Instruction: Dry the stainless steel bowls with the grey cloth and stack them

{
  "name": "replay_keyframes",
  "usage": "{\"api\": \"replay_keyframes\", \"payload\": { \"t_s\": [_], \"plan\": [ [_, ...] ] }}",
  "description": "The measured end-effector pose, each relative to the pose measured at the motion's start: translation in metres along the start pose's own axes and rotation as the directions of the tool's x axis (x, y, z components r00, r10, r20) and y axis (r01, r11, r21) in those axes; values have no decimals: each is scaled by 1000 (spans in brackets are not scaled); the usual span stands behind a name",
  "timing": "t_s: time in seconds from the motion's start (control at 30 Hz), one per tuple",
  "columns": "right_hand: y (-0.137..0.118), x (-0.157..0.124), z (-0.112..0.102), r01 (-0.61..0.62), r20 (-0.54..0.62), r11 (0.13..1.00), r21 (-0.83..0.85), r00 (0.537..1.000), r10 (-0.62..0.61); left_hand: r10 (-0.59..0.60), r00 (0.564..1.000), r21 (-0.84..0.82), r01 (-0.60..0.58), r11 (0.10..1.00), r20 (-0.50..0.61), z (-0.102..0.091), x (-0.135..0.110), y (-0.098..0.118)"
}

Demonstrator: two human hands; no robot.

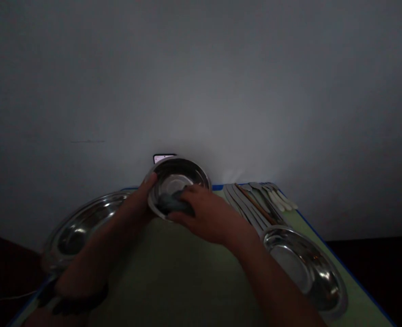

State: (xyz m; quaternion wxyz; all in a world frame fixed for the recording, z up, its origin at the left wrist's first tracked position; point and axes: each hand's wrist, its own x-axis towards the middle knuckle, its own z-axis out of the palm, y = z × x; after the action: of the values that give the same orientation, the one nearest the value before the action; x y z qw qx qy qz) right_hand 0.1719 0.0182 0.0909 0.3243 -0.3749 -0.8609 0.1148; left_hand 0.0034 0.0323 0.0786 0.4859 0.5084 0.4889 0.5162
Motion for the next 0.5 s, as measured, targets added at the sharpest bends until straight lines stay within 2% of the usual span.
{"api": "replay_keyframes", "payload": {
  "t_s": [0.03, 0.07, 0.1, 0.23, 0.33, 0.43, 0.5],
  "plan": [
    [-3, -2, 3, 6, 110, 1000, -4, 994, -6, -22, 1000, -35, 21, 999, -8, 0, 1, 1],
    [-5, -3, 4, 4, 172, 1000, -20, 985, -1, -57, 998, -85, 56, 995, -13, 0, 1, 2],
    [-7, -4, 4, -2, 191, 999, -48, 982, 11, -85, 996, -137, 82, 987, -17, 0, 1, 3],
    [-13, -6, 1, -1, 171, 978, -210, 985, 37, -55, 997, -229, 43, 973, -46, 3, 1, 7],
    [-16, -5, 1, -33, 78, 952, -306, 995, 59, -39, 998, -212, 27, 977, -49, 3, 0, 7],
    [-19, -1, 0, -142, -127, 935, -325, 986, 105, -1, 998, -204, -11, 979, -58, 2, 1, 3],
    [-19, 2, -2, -178, -183, 945, -275, 974, 131, 0, 999, -303, -12, 953, -38, 1, 2, -2]
  ]
}}
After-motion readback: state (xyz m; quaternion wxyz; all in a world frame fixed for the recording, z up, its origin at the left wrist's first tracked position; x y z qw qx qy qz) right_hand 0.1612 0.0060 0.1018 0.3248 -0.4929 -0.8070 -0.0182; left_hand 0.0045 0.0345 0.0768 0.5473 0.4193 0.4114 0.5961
